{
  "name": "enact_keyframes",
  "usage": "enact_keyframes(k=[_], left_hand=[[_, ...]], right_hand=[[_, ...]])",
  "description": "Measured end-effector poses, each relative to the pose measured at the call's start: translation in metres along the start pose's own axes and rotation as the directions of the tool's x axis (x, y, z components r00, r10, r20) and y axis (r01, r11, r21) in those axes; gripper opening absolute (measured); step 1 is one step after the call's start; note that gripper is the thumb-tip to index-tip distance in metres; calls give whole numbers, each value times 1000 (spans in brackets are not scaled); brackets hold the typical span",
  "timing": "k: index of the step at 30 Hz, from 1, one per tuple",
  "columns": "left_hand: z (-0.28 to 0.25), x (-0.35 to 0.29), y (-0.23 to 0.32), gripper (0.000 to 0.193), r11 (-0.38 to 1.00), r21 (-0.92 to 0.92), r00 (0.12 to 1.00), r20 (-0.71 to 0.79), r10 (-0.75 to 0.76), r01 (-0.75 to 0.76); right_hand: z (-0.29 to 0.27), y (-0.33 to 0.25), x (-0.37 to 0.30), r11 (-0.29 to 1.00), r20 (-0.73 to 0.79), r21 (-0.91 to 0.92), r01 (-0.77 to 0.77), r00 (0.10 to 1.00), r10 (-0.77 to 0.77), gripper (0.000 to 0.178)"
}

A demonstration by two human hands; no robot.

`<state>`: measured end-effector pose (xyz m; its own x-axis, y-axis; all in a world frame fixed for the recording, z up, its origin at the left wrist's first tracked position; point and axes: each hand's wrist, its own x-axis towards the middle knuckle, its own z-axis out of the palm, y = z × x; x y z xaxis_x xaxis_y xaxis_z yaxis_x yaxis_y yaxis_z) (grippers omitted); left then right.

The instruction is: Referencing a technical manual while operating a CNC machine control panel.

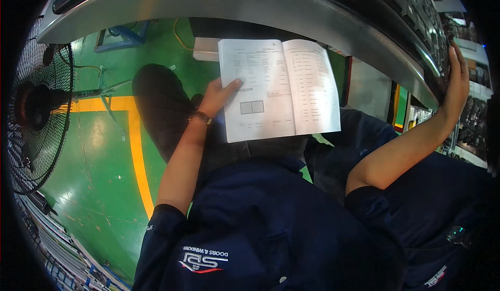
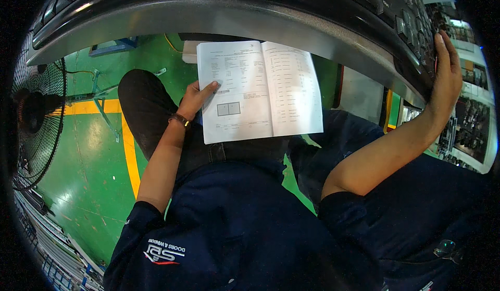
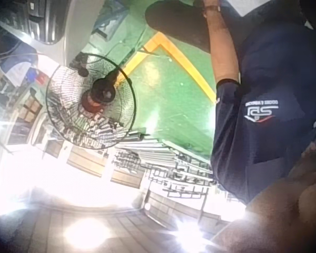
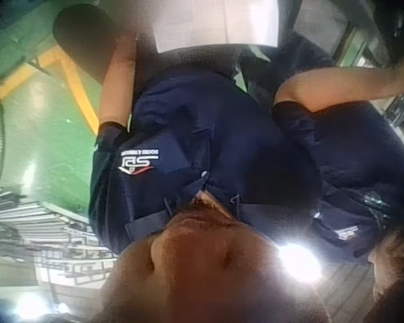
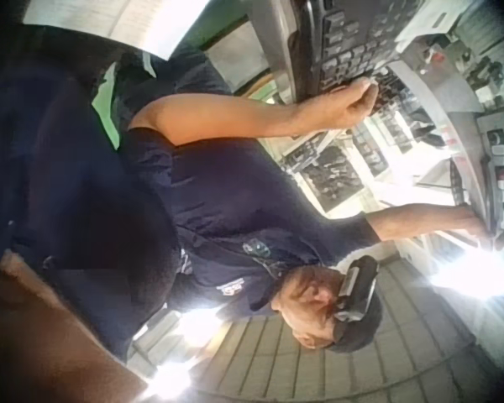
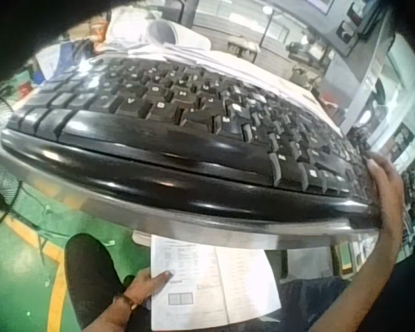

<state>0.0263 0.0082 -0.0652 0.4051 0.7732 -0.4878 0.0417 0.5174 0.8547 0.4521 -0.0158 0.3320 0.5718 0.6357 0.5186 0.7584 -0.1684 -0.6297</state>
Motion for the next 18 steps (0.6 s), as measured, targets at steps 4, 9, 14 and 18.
enact_keyframes(k=[4,9,14,18], left_hand=[[-1,0,-3,49,1000,-14,1000,8,1,-1],[0,-1,2,48,1000,21,1000,-15,4,-3],[0,-1,2,48,999,36,1000,-22,-7,8],[1,-3,4,48,1000,18,1000,-17,-13,13]], right_hand=[[0,-1,-2,1000,8,8,23,1000,-23,49],[1,-3,-2,1000,-6,-2,-6,1000,6,50],[-14,14,17,718,266,436,-543,840,474,49],[-24,26,31,188,584,553,-811,539,607,49]])
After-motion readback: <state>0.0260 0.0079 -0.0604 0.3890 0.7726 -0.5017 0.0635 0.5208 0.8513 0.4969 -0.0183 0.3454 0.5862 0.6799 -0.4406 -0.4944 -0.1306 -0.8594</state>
